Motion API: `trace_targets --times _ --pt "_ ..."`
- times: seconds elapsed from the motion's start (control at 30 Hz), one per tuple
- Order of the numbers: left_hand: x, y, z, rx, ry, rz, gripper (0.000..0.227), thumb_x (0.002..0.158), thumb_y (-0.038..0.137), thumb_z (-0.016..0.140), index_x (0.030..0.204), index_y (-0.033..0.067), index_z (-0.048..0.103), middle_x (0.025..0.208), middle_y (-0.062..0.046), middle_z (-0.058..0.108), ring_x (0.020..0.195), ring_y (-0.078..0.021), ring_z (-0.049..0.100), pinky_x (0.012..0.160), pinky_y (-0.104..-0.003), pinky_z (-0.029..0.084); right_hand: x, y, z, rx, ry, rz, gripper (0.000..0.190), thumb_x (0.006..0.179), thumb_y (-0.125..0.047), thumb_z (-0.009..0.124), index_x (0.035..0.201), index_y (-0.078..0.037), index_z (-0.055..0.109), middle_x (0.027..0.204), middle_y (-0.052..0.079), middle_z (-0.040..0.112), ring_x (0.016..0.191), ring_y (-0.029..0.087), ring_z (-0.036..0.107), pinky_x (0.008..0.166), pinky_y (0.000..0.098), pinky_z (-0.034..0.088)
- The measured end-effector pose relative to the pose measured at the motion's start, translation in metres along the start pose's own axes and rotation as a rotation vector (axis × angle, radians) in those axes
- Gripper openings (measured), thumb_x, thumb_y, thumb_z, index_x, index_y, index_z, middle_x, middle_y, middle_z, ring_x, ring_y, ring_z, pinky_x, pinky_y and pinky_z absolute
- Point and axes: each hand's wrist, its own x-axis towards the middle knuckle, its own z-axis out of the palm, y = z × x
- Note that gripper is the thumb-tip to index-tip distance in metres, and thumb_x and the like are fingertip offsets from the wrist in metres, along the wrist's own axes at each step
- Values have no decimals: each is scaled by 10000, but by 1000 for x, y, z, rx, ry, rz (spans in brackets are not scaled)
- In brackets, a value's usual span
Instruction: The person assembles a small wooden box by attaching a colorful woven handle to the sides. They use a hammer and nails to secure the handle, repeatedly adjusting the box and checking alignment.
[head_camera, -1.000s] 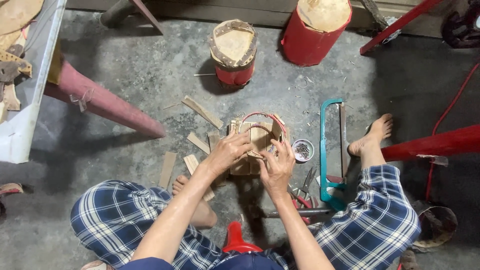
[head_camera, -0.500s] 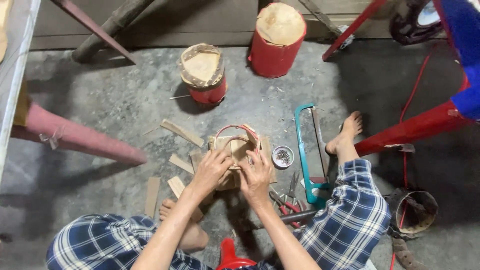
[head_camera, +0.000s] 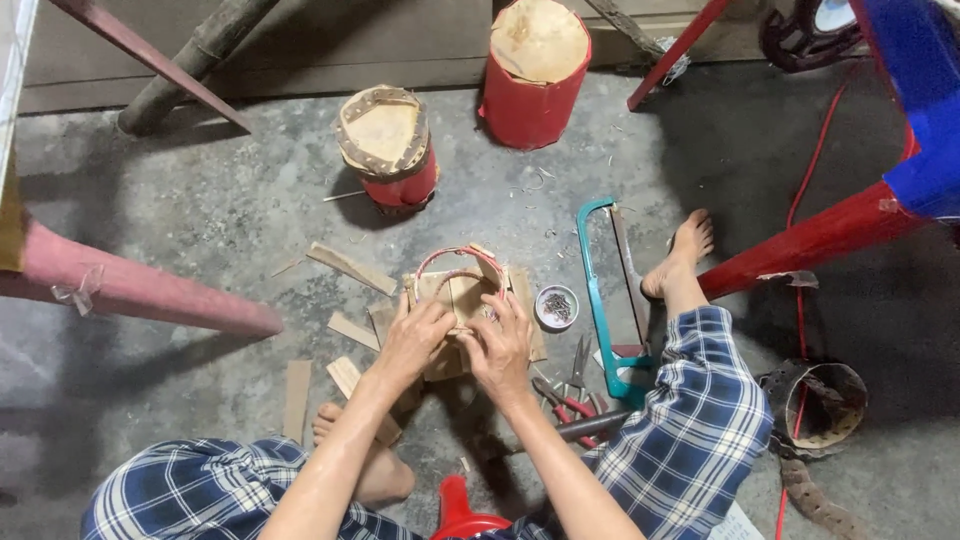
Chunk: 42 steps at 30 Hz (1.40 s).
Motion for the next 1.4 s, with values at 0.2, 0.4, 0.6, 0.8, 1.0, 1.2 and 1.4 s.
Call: trace_targets --times 0.2,0.4,0.6,0.8,1.0,1.2,1.4 --pt "-1 8 -8 -27 -12 -37 258 813 232 765 989 194 581 1077 -47 642 1243 -273 569 1099 -616 320 -2 4 4 12 -7 -19 220 891 -453 730 942 -240 709 1352 -10 599 1335 315 498 1050 461 397" --pt "-7 4 -55 -452 195 -207 423 854 268 802 1248 190 671 1365 -103 646 1369 -332 522 1143 -536 384 2 9 -6 118 91 16 216 953 -313 695 1123 -180 701 1408 81 614 1325 329 540 1104 473 405" --pt "-31 -27 -53 -1011 538 -858 374 993 274 686 1284 43 653 1248 -202 698 1188 -323 668 1036 -438 524 23 34 -25 462 202 594 293 1063 -198 501 1336 -122 575 1338 149 585 1214 298 596 1091 477 425" --pt "-3 5 -51 -1339 485 -947 829 977 486 617 1588 58 257 1519 -407 337 1426 -582 326 1149 -703 296 44 15 -15 624 -21 611 489 1101 -410 426 1529 -174 411 1541 212 421 1438 462 353 1146 650 283" --pt "19 20 -5 -1297 346 -931 1010 852 443 766 1637 179 188 1626 -341 197 1487 -565 197 1166 -741 195 52 -22 -4 612 -129 563 649 1080 -521 311 1594 -127 278 1610 285 266 1491 503 190 1193 682 161" --pt "10 25 0 -1213 408 -904 822 848 283 682 1577 141 330 1561 -297 387 1469 -461 347 1209 -554 279 37 14 25 696 -26 457 562 1110 -467 303 1524 -107 424 1534 218 424 1462 360 337 1211 502 312" --pt "5 26 17 -1205 428 -906 779 841 308 679 1549 170 384 1503 -269 471 1399 -434 447 1164 -529 349 40 12 28 709 -45 441 535 1117 -431 306 1516 -98 431 1509 207 454 1424 326 387 1172 465 394"
